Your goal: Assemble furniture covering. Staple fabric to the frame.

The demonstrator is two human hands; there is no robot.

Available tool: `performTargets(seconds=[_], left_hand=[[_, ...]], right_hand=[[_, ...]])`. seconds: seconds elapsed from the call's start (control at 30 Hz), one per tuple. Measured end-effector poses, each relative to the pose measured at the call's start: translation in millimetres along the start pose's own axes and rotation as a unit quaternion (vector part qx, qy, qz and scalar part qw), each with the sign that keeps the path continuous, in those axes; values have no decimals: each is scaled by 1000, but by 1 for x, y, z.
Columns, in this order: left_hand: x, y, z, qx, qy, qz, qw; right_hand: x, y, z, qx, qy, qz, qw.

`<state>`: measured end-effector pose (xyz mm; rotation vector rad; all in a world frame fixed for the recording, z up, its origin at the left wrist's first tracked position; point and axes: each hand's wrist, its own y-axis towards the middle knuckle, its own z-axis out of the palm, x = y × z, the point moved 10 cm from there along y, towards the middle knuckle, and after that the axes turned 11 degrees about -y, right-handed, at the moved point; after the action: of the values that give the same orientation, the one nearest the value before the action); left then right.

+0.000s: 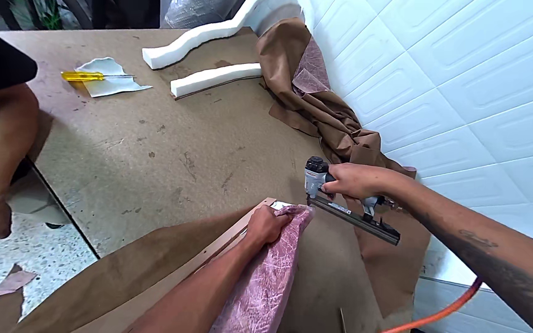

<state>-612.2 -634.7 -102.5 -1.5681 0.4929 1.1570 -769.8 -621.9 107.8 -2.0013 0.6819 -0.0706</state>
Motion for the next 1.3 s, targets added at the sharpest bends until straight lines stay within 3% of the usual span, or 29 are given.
performTargets(seconds=[0.83,1.3], left_hand=[[2,1,3,-2,4,10,1000],[3,-2,3,5,15,10,1000]], right_hand=[[19,12,12,81,-36,-8,996],[60,-10,27,120,-29,-50,991]])
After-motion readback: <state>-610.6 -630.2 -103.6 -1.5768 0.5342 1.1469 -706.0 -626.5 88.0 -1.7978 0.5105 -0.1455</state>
